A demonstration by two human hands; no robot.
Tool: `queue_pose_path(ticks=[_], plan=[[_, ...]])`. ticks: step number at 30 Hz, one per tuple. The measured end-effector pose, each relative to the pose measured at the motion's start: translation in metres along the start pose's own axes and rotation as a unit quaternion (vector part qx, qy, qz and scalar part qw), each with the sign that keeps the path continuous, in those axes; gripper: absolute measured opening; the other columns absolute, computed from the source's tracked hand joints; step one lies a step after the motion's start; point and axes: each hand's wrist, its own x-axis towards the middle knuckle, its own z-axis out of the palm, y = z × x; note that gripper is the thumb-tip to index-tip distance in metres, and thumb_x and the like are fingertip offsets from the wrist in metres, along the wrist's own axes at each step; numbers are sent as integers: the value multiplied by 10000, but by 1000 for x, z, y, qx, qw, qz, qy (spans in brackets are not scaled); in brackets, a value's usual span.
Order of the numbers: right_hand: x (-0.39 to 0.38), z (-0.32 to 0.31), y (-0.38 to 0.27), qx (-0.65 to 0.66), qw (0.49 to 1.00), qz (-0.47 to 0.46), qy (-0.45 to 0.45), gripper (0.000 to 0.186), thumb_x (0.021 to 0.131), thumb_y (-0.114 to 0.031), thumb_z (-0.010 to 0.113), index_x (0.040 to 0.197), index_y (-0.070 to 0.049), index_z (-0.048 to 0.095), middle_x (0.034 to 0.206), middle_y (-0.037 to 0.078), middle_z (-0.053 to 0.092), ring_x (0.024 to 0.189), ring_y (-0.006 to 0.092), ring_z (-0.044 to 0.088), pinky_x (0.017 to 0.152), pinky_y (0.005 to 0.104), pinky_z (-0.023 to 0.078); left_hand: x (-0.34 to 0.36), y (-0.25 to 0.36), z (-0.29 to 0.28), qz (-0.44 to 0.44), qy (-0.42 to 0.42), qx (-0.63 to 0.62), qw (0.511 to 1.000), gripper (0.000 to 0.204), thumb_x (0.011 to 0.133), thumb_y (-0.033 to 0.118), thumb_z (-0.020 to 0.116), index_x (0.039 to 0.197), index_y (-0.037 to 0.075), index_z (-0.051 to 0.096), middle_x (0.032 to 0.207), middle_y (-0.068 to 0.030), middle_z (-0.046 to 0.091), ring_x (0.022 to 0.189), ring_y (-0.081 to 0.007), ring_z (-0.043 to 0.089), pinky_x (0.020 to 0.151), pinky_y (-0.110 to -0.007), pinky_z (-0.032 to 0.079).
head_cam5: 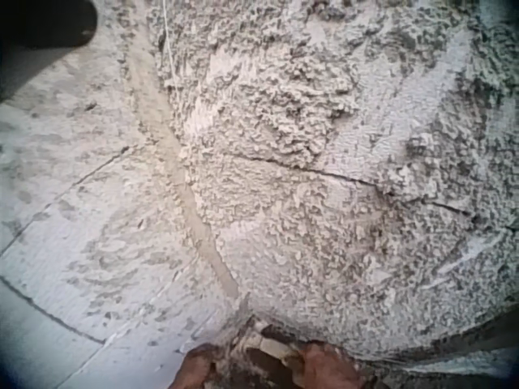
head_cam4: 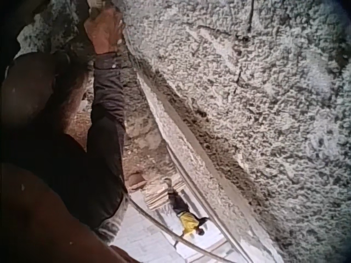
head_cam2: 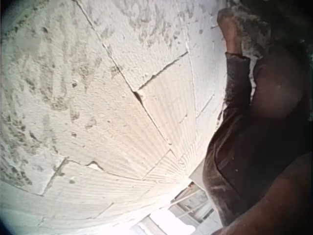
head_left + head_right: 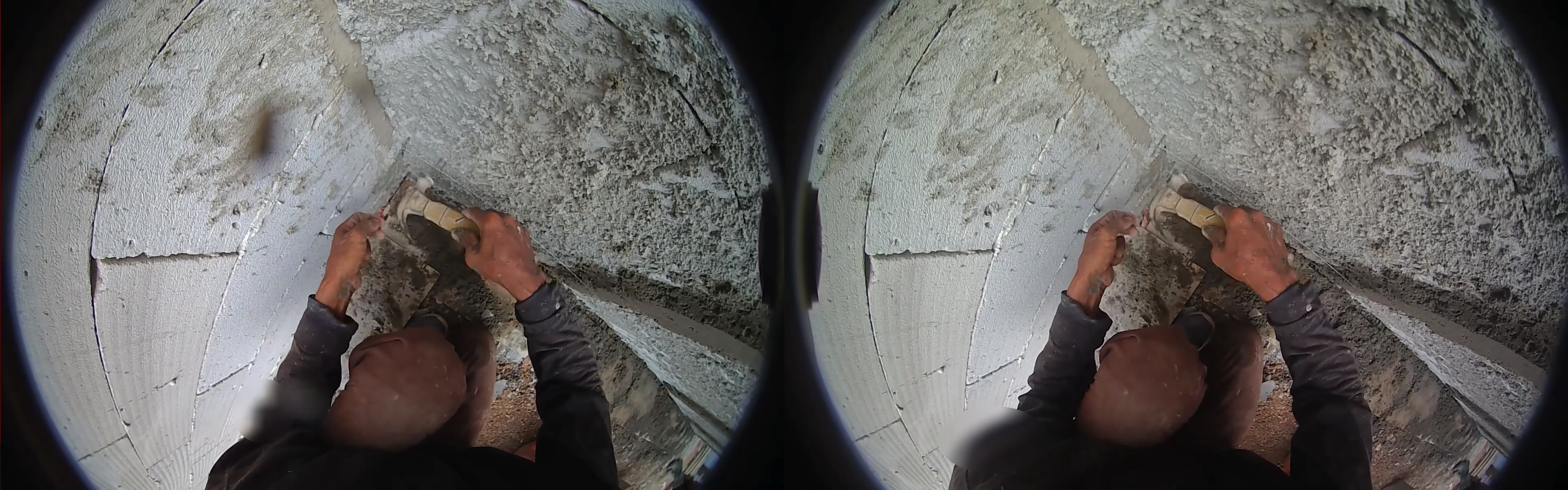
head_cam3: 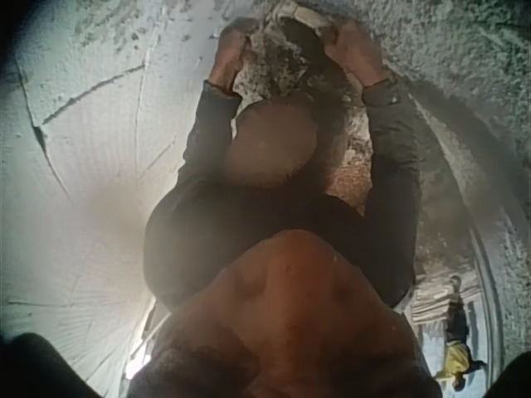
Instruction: The person uses a wooden float to smooth wet mortar on a block wall, applies more mortar with a trowel, and uses a hammer to drive a nail into a pipe.
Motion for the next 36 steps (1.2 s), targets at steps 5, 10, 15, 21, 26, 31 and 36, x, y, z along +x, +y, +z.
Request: queue_pose_path(ticks=[5,10,15,21,26,31,36], plan=[[-8,23,8,-3,1000,-2,28,363,864,-236,723,1188,-72,714,935,188,733,882,426,701,789,538,557,-26,-20,-28,-161,-61,-27,985,192,964,272,654,945,84,687,707,46,561,445,-51,337,409,-239,227],[-8,28,3,-67,994,70,48,474,884,-300,705,1302,-87,643,1014,161,732,971,412,671,832,573,519,-53,-28,-21,-198,-71,-7,978,139,946,243,695,957,104,687,686,60,543,440,-34,329,413,-232,218],[-12,22,0,-2,999,2,32,362,910,-260,715,1198,-41,709,997,215,741,931,431,699,840,538,537,-74,-40,-23,-226,-130,-11,965,162,898,191,738,1025,105,685,752,46,584,500,-33,407,449,-219,273],[-8,23,2,-26,995,91,24,378,898,-242,722,1215,-37,713,1013,227,736,914,446,697,835,535,548,-89,-61,-20,-271,-168,8,948,117,915,68,667,1030,85,672,868,8,657,658,-67,544,587,-242,420],[0,11,4,23,996,87,11,397,888,-270,710,1219,-50,704,968,198,745,919,444,701,827,560,551,-93,-65,-19,-279,-235,29,931,221,966,54,597,1181,22,641,1130,-69,693,1021,-136,664,916,-283,523],[-4,13,12,30,998,46,-13,400,882,-254,715,1233,-62,708,988,193,748,936,435,704,835,553,551,-92,-101,-27,-296,-253,-51,920,308,993,52,551,1292,-12,588,1217,-119,690,1154,-194,654,1026,-313,511],[-3,12,14,-14,995,47,84,383,866,-240,721,1213,-78,721,1001,189,750,924,433,705,817,541,558,-92,-79,-16,-310,-271,-81,908,324,1006,56,523,1317,-14,578,1286,-138,660,1197,-216,635,1041,-330,503]])
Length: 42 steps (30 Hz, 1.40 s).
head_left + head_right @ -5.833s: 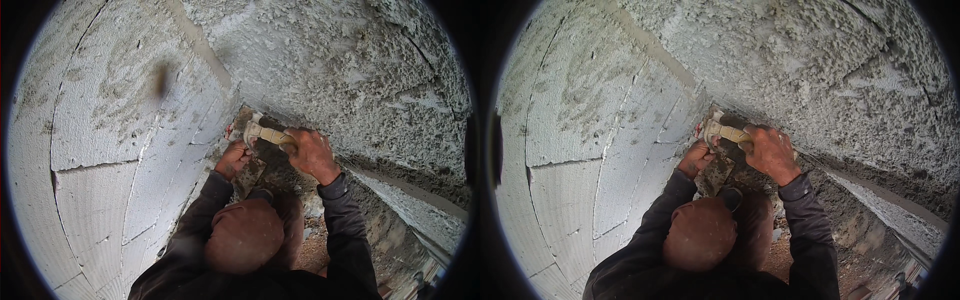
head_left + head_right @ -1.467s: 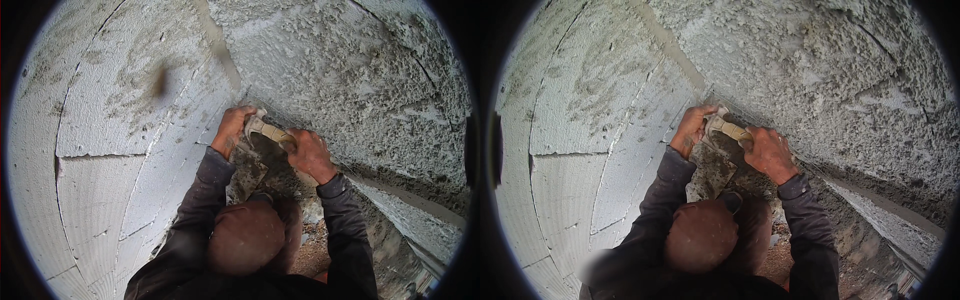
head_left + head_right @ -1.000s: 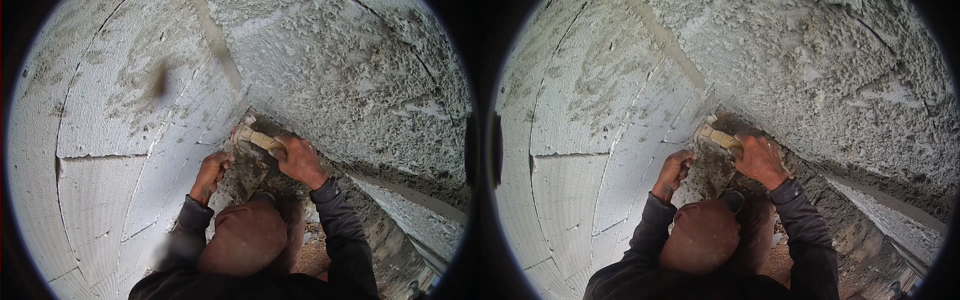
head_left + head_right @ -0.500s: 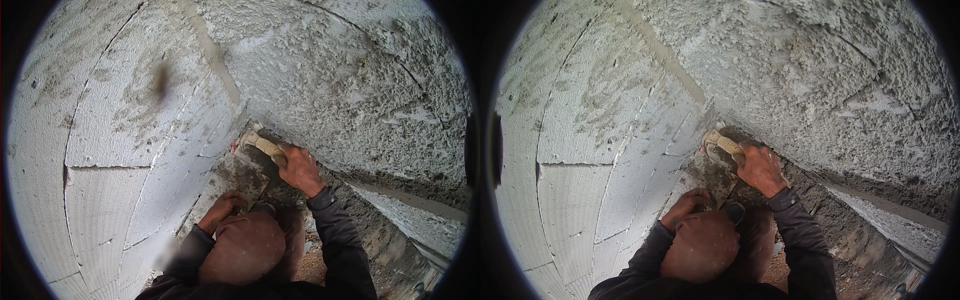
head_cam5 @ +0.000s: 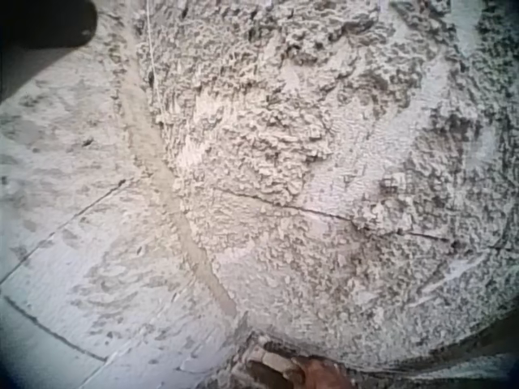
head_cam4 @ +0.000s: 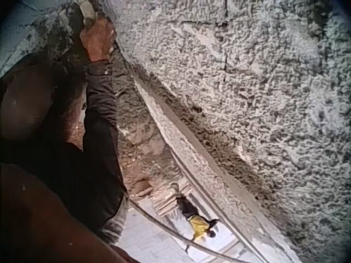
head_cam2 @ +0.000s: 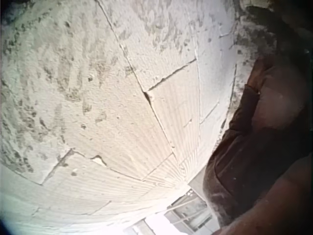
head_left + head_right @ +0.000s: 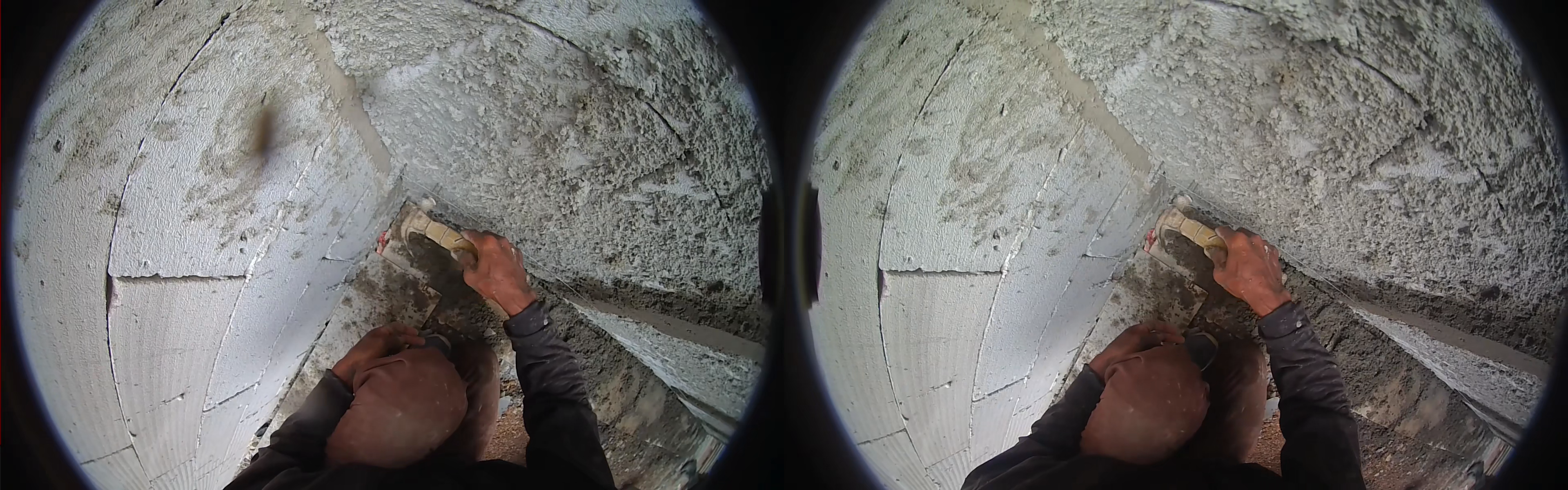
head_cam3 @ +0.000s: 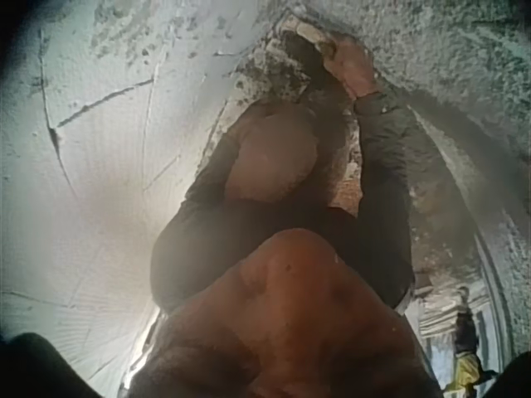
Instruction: The person uses a wooden float to smooth wet mortar on a block wall, applies more mortar with a trowel, and uses a hammer to drive a nail into a pipe.
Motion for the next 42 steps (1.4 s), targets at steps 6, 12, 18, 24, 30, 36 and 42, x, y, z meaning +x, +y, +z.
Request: queue_pose_path(ticks=[6,12,18,24,30,36,42], plan=[[4,-9,-6,49,993,5,-105,350,887,-219,723,1207,-79,720,1060,170,742,951,426,696,815,541,545,8,2,5,-12,37,36,999,319,954,44,548,1266,-13,577,1207,-157,701,1113,-205,652,974,-315,507],[-5,-1,2,-4,998,-57,-22,320,889,-184,703,1179,-47,712,986,184,742,888,416,709,778,534,551,3,13,19,-27,63,13,998,262,936,-2,560,1195,-35,579,1160,-171,701,1108,-227,662,980,-332,512],[-7,5,3,-16,1000,-2,-12,334,882,-181,696,1190,-53,711,1000,200,740,893,426,707,792,545,551,9,0,7,0,13,3,1000,287,939,2,558,1220,-53,571,1163,-174,696,1162,-249,656,1012,-332,501],[-9,18,11,-12,1000,-3,16,381,899,-296,703,1226,-100,710,951,177,744,898,422,702,788,578,538,19,-1,2,-4,25,120,992,311,963,51,593,1246,-76,581,1183,-176,694,1182,-236,656,1025,-338,499],[-5,0,-8,-20,995,56,-83,385,913,-280,703,1248,-91,702,1132,167,731,965,440,689,863,545,533,17,-7,-5,-5,9,59,998,316,975,61,593,1270,-51,608,1215,-166,703,1184,-230,657,1033,-332,498],[-6,7,2,13,996,45,-80,379,910,-252,703,1250,-85,698,1079,173,744,969,438,690,863,548,532,15,-2,1,38,-13,192,981,375,1019,113,565,1356,-53,564,1249,-171,697,1199,-227,649,1050,-339,491],[-8,15,5,-8,999,12,-29,407,884,-269,711,1248,-90,679,990,158,747,923,408,696,823,554,527,32,-24,-18,-2,-6,56,998,379,1037,136,558,1374,-38,545,1248,-178,702,1199,-234,647,1043,-355,497]])
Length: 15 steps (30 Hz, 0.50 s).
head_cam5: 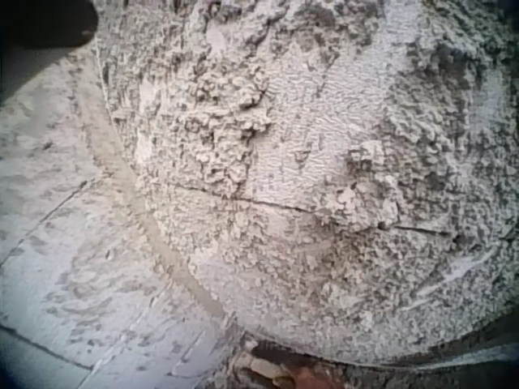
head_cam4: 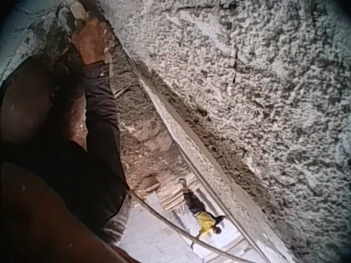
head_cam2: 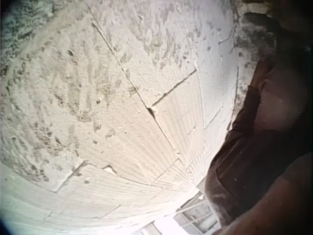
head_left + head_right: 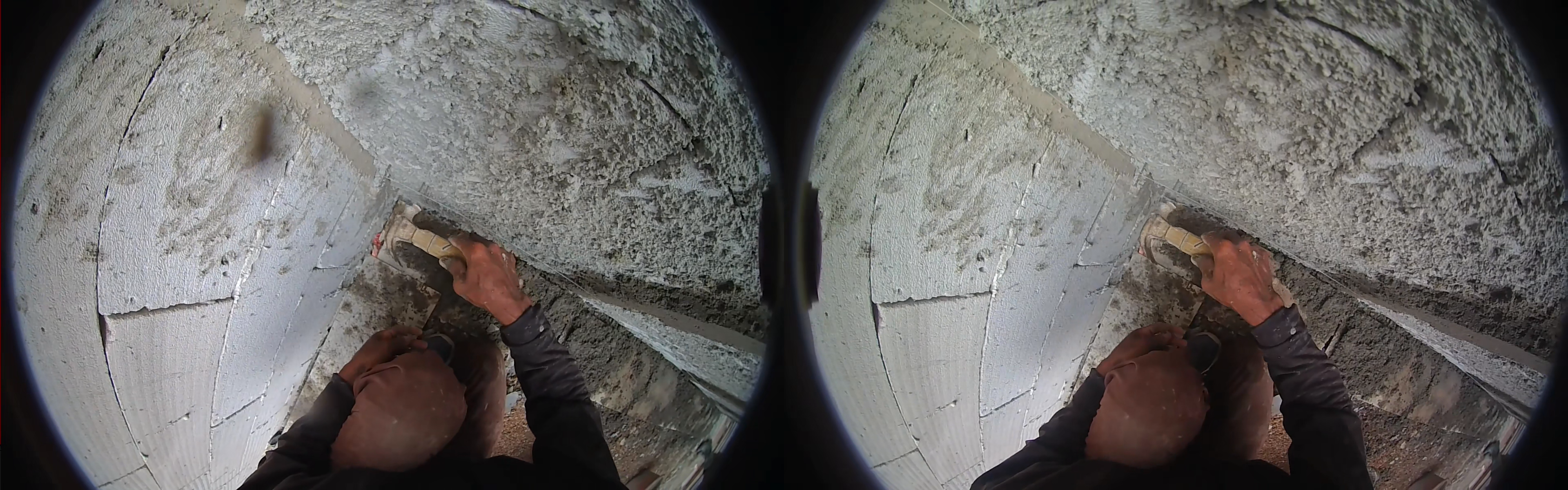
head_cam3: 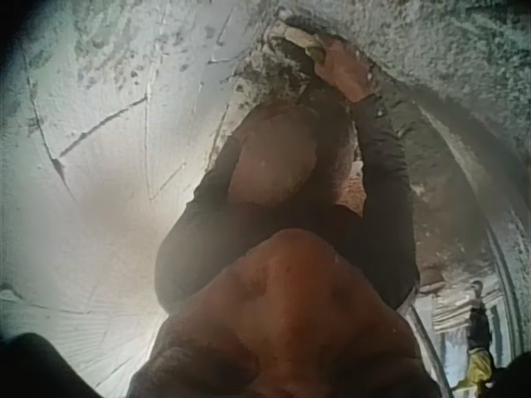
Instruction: The person uses a wooden float to smooth wet mortar on a block wall, applies more mortar with a trowel, and uses a hammer to drive a nail into a pipe.
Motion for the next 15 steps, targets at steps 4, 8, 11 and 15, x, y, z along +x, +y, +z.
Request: queue_pose_path(ticks=[4,8,11,15], plan=[[2,-5,-5,19,1000,14,-21,384,874,-218,691,1231,-78,686,1009,182,740,898,425,706,790,552,548,3,-2,0,7,38,-6,999,327,1037,157,570,1310,-24,570,1187,-167,724,1117,-217,659,985,-351,516],[1,-10,-4,16,1000,-4,-9,370,873,-232,705,1214,-88,684,997,184,742,853,435,712,766,558,546,4,-3,2,28,61,-46,997,291,1031,189,600,1231,-20,635,1123,-135,730,1032,-198,653,931,-334,514],[1,-1,-4,31,999,2,25,373,879,-223,684,1226,-86,679,1013,204,737,845,451,706,762,555,548,-1,5,3,12,54,-70,996,268,1022,182,611,1192,-14,676,1086,-106,725,1022,-189,646,926,-318,498],[-9,-8,-7,2,1000,7,-10,377,889,-218,662,1243,-87,673,1050,207,735,892,456,700,802,555,542,2,-2,-1,68,77,-16,995,262,1015,160,607,1203,-3,688,1076,-95,721,1017,-180,645,924,-310,488]])
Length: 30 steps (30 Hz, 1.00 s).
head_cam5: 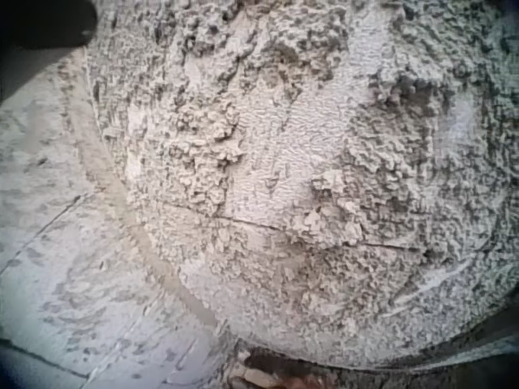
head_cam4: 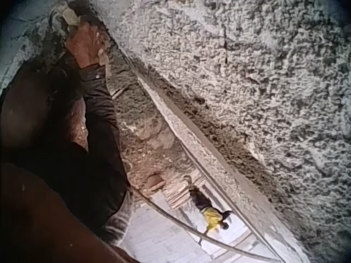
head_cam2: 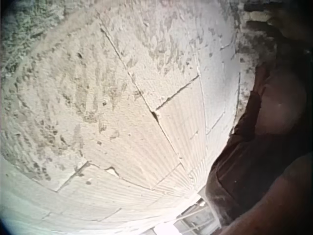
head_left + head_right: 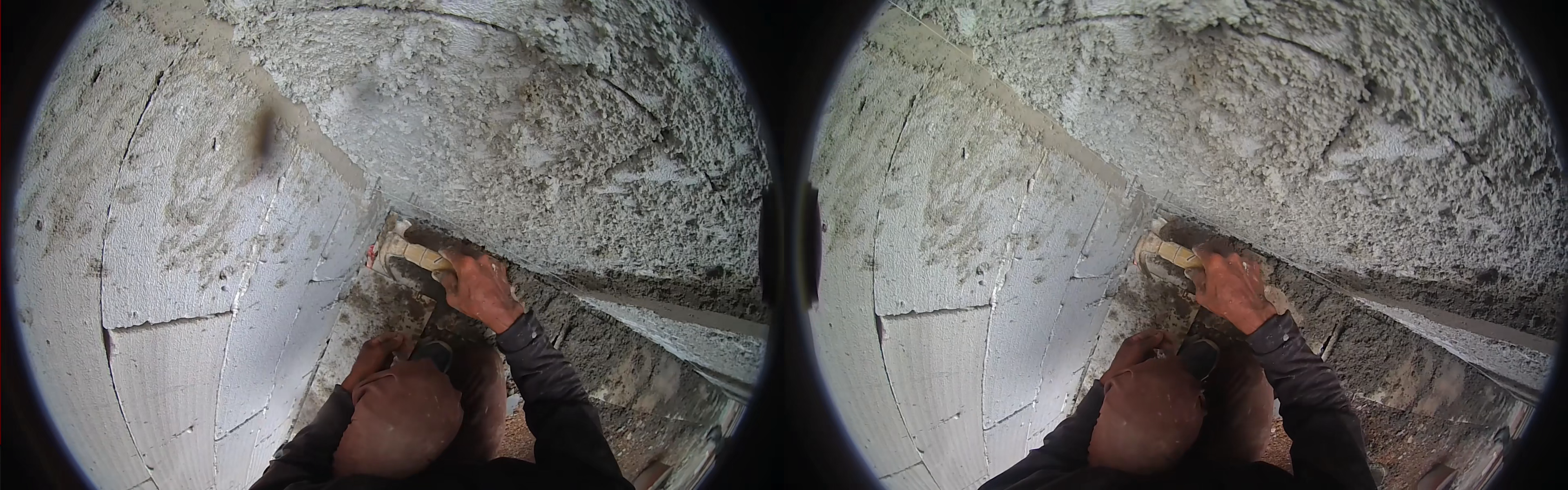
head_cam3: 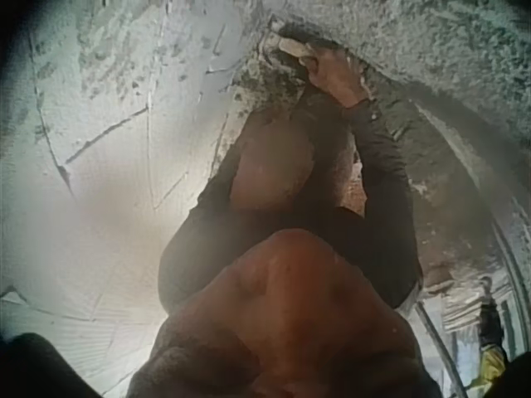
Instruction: The person uses a wooden float to smooth wet mortar on a block wall, applies more mortar with a trowel, and uses a hammer to drive a nail into a pipe.
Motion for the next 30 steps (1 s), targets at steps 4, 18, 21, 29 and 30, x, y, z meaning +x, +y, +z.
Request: queue_pose_path(ticks=[4,18,21,29,30], plan=[[-45,9,6,72,990,88,-84,416,893,-234,656,1286,-100,648,1054,199,738,1017,462,684,904,574,515,-7,-12,-12,0,36,48,998,262,1014,155,592,1200,3,697,1081,-91,724,1028,-179,647,932,-307,487],[-290,5,-76,361,862,334,-126,489,932,-286,732,1319,-17,599,977,139,754,898,297,734,798,422,563,-130,60,12,25,111,42,993,212,982,170,678,1112,23,756,989,-59,746,932,-141,662,900,-288,519],[-300,-28,-118,367,876,300,-94,416,958,-304,716,1244,-12,637,894,80,737,755,202,685,692,391,562,-186,90,17,60,185,60,979,102,951,139,701,940,40,723,886,-27,707,761,-93,587,717,-260,457],[-345,-107,-194,305,843,379,-230,356,941,-362,722,1071,-36,659,726,80,667,566,151,625,486,358,494,-352,155,64,31,149,-3,988,46,894,81,693,907,46,721,817,-39,723,652,-90,563,641,-262,438],[-355,-115,-202,304,847,374,-224,356,941,-362,722,1071,-36,659,726,80,667,566,151,625,486,358,494,-372,164,70,2,118,28,993,52,878,68,691,904,39,725,813,-45,730,665,-100,594,651,-267,456]])
